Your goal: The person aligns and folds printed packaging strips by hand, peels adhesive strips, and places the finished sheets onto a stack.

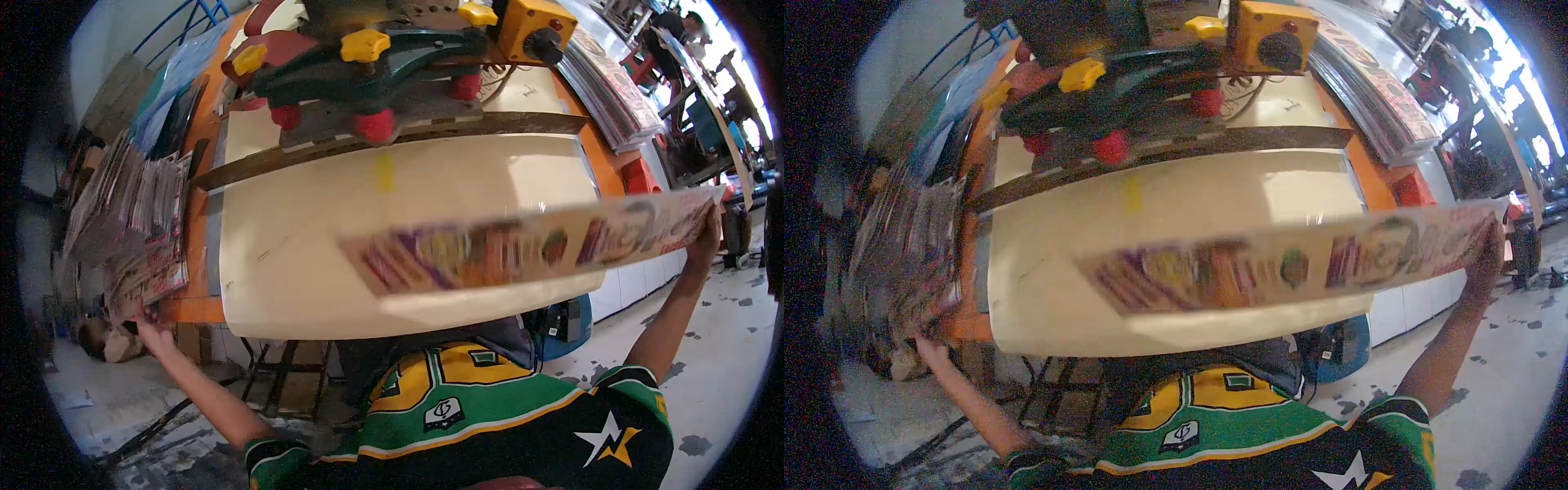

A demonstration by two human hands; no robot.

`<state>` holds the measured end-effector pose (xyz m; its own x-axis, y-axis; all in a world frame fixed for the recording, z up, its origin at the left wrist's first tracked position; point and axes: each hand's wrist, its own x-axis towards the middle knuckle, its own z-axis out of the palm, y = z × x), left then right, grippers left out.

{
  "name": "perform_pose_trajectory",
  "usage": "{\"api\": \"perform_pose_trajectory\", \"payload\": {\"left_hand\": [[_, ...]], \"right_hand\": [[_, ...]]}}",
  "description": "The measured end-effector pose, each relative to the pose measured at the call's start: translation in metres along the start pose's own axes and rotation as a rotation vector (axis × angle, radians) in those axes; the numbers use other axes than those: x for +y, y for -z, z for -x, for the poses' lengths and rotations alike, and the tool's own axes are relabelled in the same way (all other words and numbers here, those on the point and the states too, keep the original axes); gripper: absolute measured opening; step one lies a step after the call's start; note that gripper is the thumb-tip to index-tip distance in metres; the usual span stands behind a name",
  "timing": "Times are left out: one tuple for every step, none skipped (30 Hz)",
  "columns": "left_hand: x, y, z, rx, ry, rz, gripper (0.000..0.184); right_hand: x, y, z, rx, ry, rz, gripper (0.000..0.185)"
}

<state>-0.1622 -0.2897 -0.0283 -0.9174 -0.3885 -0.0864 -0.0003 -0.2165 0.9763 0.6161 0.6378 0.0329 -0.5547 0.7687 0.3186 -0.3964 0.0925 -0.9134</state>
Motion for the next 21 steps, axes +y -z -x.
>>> {"api": "perform_pose_trajectory", "payload": {"left_hand": [[0.003, -0.009, 0.012, -0.135, -0.027, -0.077, 0.04], [0.001, -0.011, 0.021, -0.251, -0.214, -0.374, 0.039], [0.017, -0.05, 0.065, -0.135, -0.081, -0.281, 0.041], [0.026, -0.072, 0.096, -0.223, -0.199, -0.416, 0.046], [0.028, -0.076, 0.098, -0.292, -0.267, -0.597, 0.053], [0.02, -0.077, 0.095, -0.292, -0.457, -0.779, 0.056], [0.013, -0.079, 0.093, -0.253, -0.655, -0.958, 0.06], [0.004, -0.082, 0.091, -0.179, -0.89, -1.082, 0.061], [0.008, -0.094, 0.105, -0.165, -0.889, -1.087, 0.061], [0.015, -0.114, 0.133, -0.183, -0.864, -0.992, 0.057], [0.022, -0.133, 0.161, -0.202, -0.839, -0.899, 0.053], [0.03, -0.15, 0.183, -0.308, -0.765, -0.805, 0.044], [0.033, -0.164, 0.202, -0.41, -0.688, -0.708, 0.037], [0.029, -0.172, 0.214, -0.538, -0.614, -0.638, 0.031], [0.025, -0.178, 0.224, -0.661, -0.539, -0.563, 0.028], [0.024, -0.187, 0.235, -0.733, -0.535, -0.605, 0.028], [0.022, -0.196, 0.245, -0.809, -0.528, -0.646, 0.028], [0.015, -0.206, 0.251, -0.942, -0.497, -0.515, 0.03], [0.011, -0.212, 0.249, -1.029, -0.364, -0.484, 0.023], [0.008, -0.219, 0.249, -1.025, -0.366, -0.482, 0.023], [0.004, -0.227, 0.25, -1.113, -0.372, -0.43, 0.022]], "right_hand": [[0.009, -0.006, -0.002, 0.058, 0.012, 0.049, 0.04], [0.022, -0.012, -0.005, 0.112, 0.023, 0.095, 0.042], [0.036, -0.016, -0.006, 0.059, 0.205, 0.621, 0.043], [0.05, -0.02, -0.006, 0.112, 0.418, 1.137, 0.044], [0.051, -0.049, -0.007, 0.136, 0.184, 0.527, 0.045], [0.053, -0.071, -0.008, 0.148, -0.064, -0.078, 0.046], [0.06, -0.073, -0.008, 0.129, -0.068, -0.087, 0.046], [0.069, -0.074, -0.005, 0.196, -0.077, -0.004, 0.051], [0.076, -0.075, -0.003, 0.266, -0.085, 0.079, 0.056], [0.081, -0.077, -0.003, 0.256, -0.086, 0.073, 0.056], [0.085, -0.079, -0.004, 0.18, -0.101, 0.074, 0.055], [0.088, -0.083, -0.005, 0.103, -0.115, 0.075, 0.055], [0.084, -0.1, -0.003, 0.049, -0.138, 0.023, 0.052], [0.084, -0.103, -0.004, 0.033, -0.14, 0.016, 0.052], [0.085, -0.104, -0.003, 0.032, -0.139, -0.009, 0.049], [0.087, -0.106, -0.004, 0.031, -0.138, -0.034, 0.046], [0.087, -0.105, -0.004, 0.0, -0.137, -0.055, 0.046], [0.089, -0.101, -0.005, -0.011, -0.138, -0.06, 0.046], [0.09, -0.095, -0.006, -0.057, -0.132, -0.069, 0.046], [0.091, -0.089, -0.007, -0.1, -0.124, -0.076, 0.046], [0.089, -0.095, -0.006, -0.091, -0.106, -0.045, 0.046]]}}
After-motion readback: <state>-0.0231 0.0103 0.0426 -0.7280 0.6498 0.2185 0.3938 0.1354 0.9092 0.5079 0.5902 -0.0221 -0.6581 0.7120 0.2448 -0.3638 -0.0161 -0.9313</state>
